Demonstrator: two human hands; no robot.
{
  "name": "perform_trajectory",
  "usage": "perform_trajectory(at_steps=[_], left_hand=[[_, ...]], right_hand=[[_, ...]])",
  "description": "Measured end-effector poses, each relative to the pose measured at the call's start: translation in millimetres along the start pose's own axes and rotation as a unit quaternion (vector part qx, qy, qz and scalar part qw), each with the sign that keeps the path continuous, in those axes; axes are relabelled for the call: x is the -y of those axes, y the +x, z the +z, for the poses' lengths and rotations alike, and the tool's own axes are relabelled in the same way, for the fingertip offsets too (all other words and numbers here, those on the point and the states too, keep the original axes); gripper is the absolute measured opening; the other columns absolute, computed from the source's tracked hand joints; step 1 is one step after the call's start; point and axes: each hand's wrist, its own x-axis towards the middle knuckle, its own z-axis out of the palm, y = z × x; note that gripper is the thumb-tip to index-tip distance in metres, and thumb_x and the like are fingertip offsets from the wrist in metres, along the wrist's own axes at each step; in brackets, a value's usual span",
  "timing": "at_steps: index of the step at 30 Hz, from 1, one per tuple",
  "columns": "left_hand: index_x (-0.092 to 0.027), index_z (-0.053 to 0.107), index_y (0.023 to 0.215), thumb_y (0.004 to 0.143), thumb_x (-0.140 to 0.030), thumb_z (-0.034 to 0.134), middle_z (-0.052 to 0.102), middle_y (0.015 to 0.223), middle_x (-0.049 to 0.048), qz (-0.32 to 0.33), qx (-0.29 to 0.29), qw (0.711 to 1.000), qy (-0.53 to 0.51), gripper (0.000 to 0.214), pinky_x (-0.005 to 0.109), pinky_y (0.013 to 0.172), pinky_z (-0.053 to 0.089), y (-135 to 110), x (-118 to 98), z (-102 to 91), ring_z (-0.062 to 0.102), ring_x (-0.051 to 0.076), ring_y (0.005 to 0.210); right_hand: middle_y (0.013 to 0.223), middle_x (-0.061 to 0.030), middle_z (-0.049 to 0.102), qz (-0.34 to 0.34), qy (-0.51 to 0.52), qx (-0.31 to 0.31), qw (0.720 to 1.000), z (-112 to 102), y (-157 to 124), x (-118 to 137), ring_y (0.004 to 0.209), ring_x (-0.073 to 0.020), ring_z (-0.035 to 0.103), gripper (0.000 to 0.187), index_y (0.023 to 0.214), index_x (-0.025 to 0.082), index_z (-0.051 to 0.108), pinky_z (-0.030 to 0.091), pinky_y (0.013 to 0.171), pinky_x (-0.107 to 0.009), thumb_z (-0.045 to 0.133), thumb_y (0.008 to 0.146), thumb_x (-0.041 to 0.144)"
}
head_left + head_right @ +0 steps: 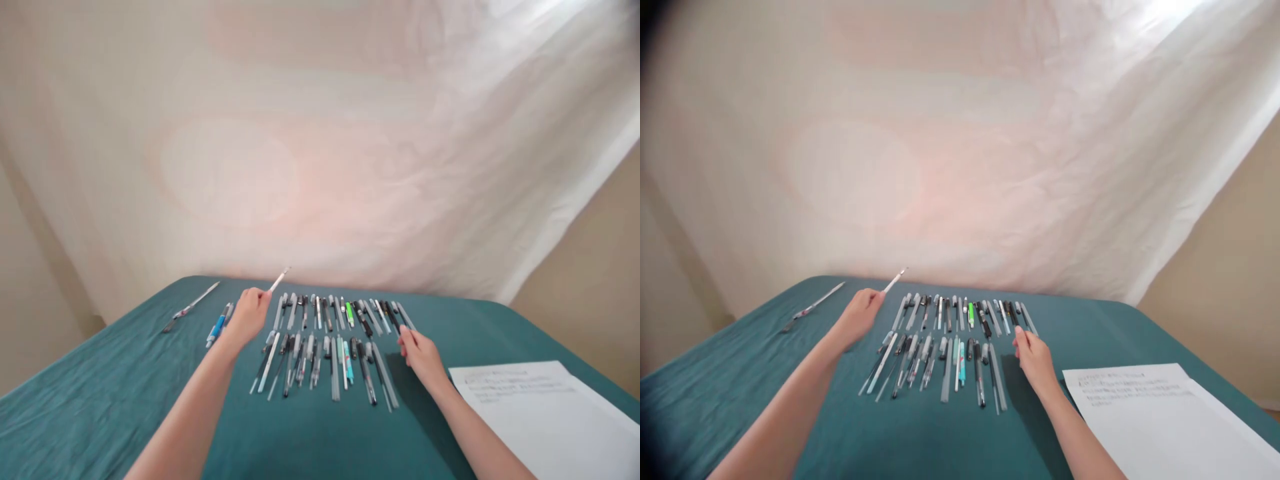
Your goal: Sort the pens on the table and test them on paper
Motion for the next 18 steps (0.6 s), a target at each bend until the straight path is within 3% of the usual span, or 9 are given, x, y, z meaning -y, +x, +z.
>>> perform_trajectory(at_steps=[4, 6, 8, 11, 18], left_hand=[[-0.017, 0.053, 0.083, 0.087, -0.04, 0.028, 0.062, 0.076, 0.0011, 0.118, 0.114, 0.979, -0.117, 0.034, 0.024, 0.064, 0.041, -43.6, -60.0, 21.2, 0.056, 0.014, 0.07], [-0.018, 0.051, 0.082, 0.087, -0.042, 0.027, 0.061, 0.069, 0.0001, 0.149, 0.207, 0.938, -0.234, 0.034, 0.023, 0.057, 0.04, -71.0, -82.8, 37.3, 0.056, 0.013, 0.061], [-0.018, 0.049, 0.08, 0.086, -0.044, 0.028, 0.06, 0.065, 0.0, 0.141, 0.29, 0.883, -0.342, 0.033, 0.023, 0.054, 0.039, -95.1, -99.1, 52.3, 0.055, 0.013, 0.057], [-0.018, 0.045, 0.077, 0.085, -0.043, 0.032, 0.06, 0.07, 0.0007, 0.109, 0.347, 0.832, -0.419, 0.029, 0.023, 0.052, 0.037, -118.0, -112.8, 66.5, 0.054, 0.011, 0.053], [-0.017, 0.046, 0.087, 0.081, -0.04, 0.04, 0.058, 0.069, 0.0006, 0.016, 0.433, 0.741, -0.513, 0.025, 0.02, 0.044, 0.031, -125.9, -131.4, 73.4, 0.049, 0.009, 0.049]], right_hand=[[0.052, 0.003, 0.048, 0.033, 0.199, 0.005, 0.979, -6.9, -1.9, 24.9, 0.038, -0.008, 0.039, 0.044, 0.072, 0.017, 0.056, 0.028, 0.037, -0.021, 0.045, 0.075, 0.059], [0.055, 0.003, 0.05, 0.042, 0.277, 0.026, 0.96, -10.5, -4.7, 40.1, 0.038, -0.0063, 0.037, 0.042, 0.079, 0.016, 0.058, 0.026, 0.035, -0.019, 0.049, 0.073, 0.057], [0.057, 0.0026, 0.051, 0.037, 0.32, 0.054, 0.945, -12.8, -8.1, 53.0, 0.038, -0.0053, 0.037, 0.042, 0.084, 0.016, 0.058, 0.026, 0.035, -0.019, 0.051, 0.073, 0.056], [0.056, 0.0031, 0.05, 0.02, 0.319, 0.084, 0.944, -13.6, -12.1, 63.8, 0.038, -0.0047, 0.036, 0.038, 0.079, 0.015, 0.058, 0.026, 0.035, -0.019, 0.056, 0.071, 0.052], [0.051, 0.0053, 0.045, 0.027, 0.267, 0.118, 0.956, -12.8, -15.5, 67.0, 0.037, -0.0044, 0.035, 0.035, 0.072, 0.015, 0.056, 0.024, 0.035, -0.018, 0.058, 0.07, 0.05]])
